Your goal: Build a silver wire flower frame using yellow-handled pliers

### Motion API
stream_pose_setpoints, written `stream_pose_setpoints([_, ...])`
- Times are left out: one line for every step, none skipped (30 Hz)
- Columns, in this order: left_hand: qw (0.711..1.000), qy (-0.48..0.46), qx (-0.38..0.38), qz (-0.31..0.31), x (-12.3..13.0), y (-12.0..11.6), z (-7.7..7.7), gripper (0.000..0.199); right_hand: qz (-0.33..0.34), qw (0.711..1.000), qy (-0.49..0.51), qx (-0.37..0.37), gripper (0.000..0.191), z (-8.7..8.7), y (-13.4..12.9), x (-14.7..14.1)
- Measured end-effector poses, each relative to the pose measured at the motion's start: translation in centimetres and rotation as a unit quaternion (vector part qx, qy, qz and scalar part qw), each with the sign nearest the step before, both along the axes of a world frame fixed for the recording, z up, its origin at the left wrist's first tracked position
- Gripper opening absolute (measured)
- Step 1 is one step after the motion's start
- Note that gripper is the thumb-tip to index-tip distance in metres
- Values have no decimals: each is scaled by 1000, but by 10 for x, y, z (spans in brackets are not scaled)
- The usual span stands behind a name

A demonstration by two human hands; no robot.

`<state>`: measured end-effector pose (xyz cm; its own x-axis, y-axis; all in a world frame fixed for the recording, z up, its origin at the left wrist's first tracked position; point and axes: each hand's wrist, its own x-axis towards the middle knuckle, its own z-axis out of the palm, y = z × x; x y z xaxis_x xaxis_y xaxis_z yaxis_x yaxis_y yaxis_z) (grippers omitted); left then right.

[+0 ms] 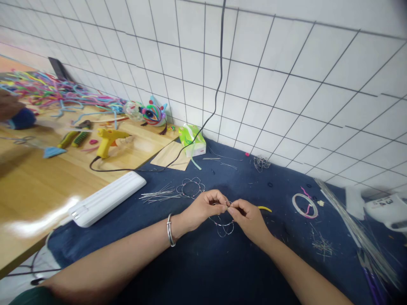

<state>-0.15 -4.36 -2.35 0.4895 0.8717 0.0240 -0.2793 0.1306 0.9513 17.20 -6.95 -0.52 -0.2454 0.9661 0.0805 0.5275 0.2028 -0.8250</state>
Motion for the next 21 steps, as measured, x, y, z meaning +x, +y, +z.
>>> stream_pose_setpoints([1000, 2, 4, 12, 0, 0, 0, 10, 0, 1000, 2, 2, 13, -1, 0, 0])
stream_pose_setpoints([1000, 5, 8, 23, 1, -1, -1, 10, 0, 1000, 5, 3, 13, -2, 0, -1])
stream_pose_setpoints([999, 9, 12, 34, 1, -1, -1, 10, 1, 1000, 8, 2, 14, -3, 0, -1])
stream_pose_setpoints([999, 15, 15, 44, 1, -2, -1, 10, 0, 1000, 10, 1, 14, -4, 0, -2])
stream_pose_setpoints([998, 21, 18, 51, 2, -2, -1, 10, -1, 1000, 12, 1, 14, -4, 0, -2])
stream_pose_setpoints([998, 27, 18, 57, 2, -2, -1, 11, -2, 1000, 14, 2, 14, -5, 0, -3])
stream_pose_setpoints([998, 33, 17, 60, 2, -2, -1, 11, -3, 1000, 17, 7, 14, -5, -1, -3])
stream_pose_setpoints([997, 38, 16, 62, 2, -2, 0, 11, -2, 1000, 20, 16, 15, -5, -1, -2])
stream_pose_setpoints([997, 40, 16, 65, 1, -1, 1, 11, 3, 999, 26, 24, 16, -6, 0, -2])
stream_pose_setpoints([997, 40, 18, 68, 0, 0, 3, 11, 7, 999, 37, 32, 18, -7, 1, 0])
stream_pose_setpoints([997, 36, 22, 70, -2, 0, 5, 11, 9, 998, 49, 34, 20, -8, 2, 2])
stream_pose_setpoints([997, 30, 25, 70, -4, 1, 7, 11, 8, 998, 61, 34, 24, -10, 4, 4])
stream_pose_setpoints([997, 23, 26, 68, -6, 2, 10, 11, 3, 997, 65, 36, 30, -12, 8, 6])
stream_pose_setpoints([997, 13, 26, 65, -8, 2, 13, 12, -3, 997, 57, 43, 34, -14, 12, 7])
stream_pose_setpoints([998, 2, 22, 60, -9, 1, 17, 12, -6, 997, 36, 63, 36, -16, 17, 6])
stream_pose_setpoints([998, -11, 19, 55, -11, 0, 21, 12, 4, 996, 0, 93, 36, -18, 22, 4])
stream_pose_setpoints([999, -22, 15, 46, -12, -2, 25, 12, 17, 993, -20, 111, 34, -19, 28, 0])
stream_pose_setpoints([998, -35, 12, 43, -13, -4, 29, 12, 32, 991, -33, 124, 30, -20, 34, -7])
stream_pose_setpoints([998, -47, 12, 40, -14, -6, 33, 13, 51, 988, -45, 136, 26, -20, 39, -16])
stream_pose_setpoints([998, -56, 10, 39, -15, -9, 37, 13, 73, 984, -59, 148, 21, -19, 43, -26])
stream_pose_setpoints([997, -64, 8, 39, -16, -11, 41, 13, 90, 980, -74, 160, 19, -18, 46, -37])
